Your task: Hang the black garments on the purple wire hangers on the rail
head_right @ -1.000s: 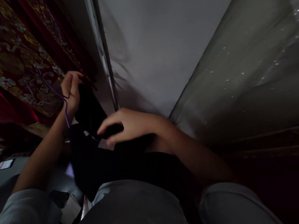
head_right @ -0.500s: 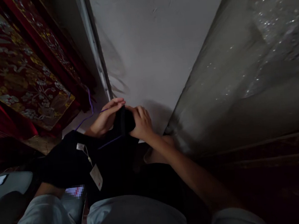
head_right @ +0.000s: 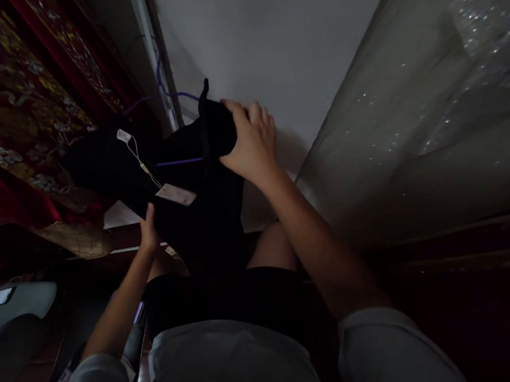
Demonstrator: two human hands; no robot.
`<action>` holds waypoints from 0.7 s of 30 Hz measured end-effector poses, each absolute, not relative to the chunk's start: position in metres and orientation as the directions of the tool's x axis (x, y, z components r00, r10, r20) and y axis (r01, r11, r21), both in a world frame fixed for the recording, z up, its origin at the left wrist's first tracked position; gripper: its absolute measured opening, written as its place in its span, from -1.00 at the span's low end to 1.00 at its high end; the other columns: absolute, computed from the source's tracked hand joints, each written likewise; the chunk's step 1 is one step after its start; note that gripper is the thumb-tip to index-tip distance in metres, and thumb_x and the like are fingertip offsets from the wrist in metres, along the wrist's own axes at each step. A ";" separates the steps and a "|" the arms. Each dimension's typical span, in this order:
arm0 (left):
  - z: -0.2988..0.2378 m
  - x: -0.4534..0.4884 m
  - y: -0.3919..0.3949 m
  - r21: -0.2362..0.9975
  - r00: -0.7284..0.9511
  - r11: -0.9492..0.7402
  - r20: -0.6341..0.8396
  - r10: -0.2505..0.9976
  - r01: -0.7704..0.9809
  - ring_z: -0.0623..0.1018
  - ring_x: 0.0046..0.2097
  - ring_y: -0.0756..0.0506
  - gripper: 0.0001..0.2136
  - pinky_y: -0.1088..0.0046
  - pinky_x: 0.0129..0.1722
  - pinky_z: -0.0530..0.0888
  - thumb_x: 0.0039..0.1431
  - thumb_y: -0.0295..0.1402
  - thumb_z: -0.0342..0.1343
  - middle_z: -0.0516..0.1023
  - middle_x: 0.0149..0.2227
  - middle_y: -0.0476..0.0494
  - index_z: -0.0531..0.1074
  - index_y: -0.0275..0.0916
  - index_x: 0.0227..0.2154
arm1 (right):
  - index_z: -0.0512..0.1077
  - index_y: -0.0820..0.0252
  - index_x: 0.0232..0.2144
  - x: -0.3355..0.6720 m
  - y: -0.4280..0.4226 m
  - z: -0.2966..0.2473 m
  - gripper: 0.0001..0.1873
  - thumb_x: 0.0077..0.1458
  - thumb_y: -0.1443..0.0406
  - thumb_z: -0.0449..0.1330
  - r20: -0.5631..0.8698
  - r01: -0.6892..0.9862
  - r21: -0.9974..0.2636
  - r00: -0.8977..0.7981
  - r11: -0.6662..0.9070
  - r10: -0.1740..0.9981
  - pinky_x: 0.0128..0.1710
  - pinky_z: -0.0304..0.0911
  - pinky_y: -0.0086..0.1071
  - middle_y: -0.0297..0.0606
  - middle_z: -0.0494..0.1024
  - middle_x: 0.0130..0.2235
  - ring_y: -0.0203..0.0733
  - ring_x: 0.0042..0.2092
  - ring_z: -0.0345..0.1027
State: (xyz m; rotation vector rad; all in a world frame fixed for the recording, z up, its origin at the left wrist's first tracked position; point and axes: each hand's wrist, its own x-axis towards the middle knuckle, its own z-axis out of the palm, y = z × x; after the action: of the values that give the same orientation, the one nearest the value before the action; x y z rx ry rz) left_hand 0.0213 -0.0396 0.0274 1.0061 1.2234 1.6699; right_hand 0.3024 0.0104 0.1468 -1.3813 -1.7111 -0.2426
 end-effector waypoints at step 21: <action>-0.027 0.058 -0.116 0.964 -0.282 -0.080 0.005 0.959 -0.255 0.59 0.15 -0.28 -0.44 0.27 0.19 0.51 -0.07 -0.29 0.43 0.63 0.05 -0.29 0.53 -0.35 0.04 | 0.50 0.07 -0.09 0.180 -0.097 0.053 -0.55 0.00 0.06 0.43 0.381 0.230 -0.900 0.004 0.370 0.925 -0.37 0.21 -0.37 -0.34 0.48 -0.29 -0.31 -0.38 0.24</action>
State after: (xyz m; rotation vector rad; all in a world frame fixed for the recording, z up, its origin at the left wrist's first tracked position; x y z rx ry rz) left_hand 0.0581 -0.1164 -0.0271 0.8904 1.1812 1.5604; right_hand 0.1804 -0.0973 0.0526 -1.0931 -1.4933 0.7666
